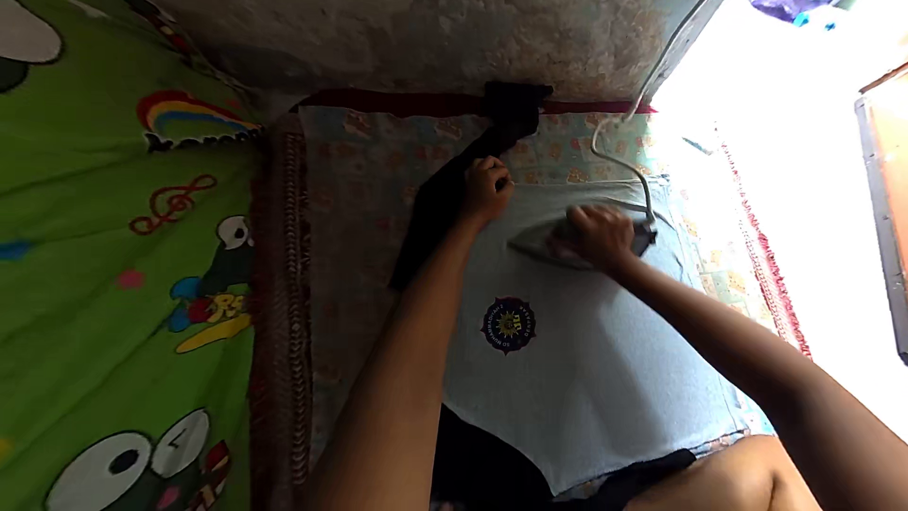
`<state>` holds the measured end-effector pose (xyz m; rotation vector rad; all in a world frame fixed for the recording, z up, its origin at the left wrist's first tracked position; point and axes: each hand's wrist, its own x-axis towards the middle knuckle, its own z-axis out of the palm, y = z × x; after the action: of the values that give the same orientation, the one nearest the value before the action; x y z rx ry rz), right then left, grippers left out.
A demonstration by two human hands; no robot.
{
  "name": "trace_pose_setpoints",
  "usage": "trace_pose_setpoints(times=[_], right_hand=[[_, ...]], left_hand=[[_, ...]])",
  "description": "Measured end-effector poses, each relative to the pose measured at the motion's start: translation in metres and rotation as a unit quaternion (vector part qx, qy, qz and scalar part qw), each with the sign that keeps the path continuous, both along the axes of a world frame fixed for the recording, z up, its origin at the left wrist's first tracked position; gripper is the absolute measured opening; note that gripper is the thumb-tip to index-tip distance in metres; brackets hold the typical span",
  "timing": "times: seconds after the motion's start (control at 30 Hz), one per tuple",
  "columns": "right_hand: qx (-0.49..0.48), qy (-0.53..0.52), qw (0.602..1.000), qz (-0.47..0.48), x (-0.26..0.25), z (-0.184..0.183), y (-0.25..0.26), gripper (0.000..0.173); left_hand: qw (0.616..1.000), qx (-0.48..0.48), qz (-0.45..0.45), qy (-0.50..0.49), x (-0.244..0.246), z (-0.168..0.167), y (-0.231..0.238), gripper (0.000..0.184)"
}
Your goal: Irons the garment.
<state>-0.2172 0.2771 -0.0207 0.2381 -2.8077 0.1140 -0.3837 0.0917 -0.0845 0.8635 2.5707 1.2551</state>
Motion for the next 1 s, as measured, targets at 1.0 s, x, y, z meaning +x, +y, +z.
trace_pose_setpoints(times=[1.0], right_hand=[[-0.133,-0.279,0.872,-0.379,0.054,0.054,0.156,0.052]], left_hand=[[0.962,-0.19,-0.158,0.117,0.049,-0.007,0.013,0.069]])
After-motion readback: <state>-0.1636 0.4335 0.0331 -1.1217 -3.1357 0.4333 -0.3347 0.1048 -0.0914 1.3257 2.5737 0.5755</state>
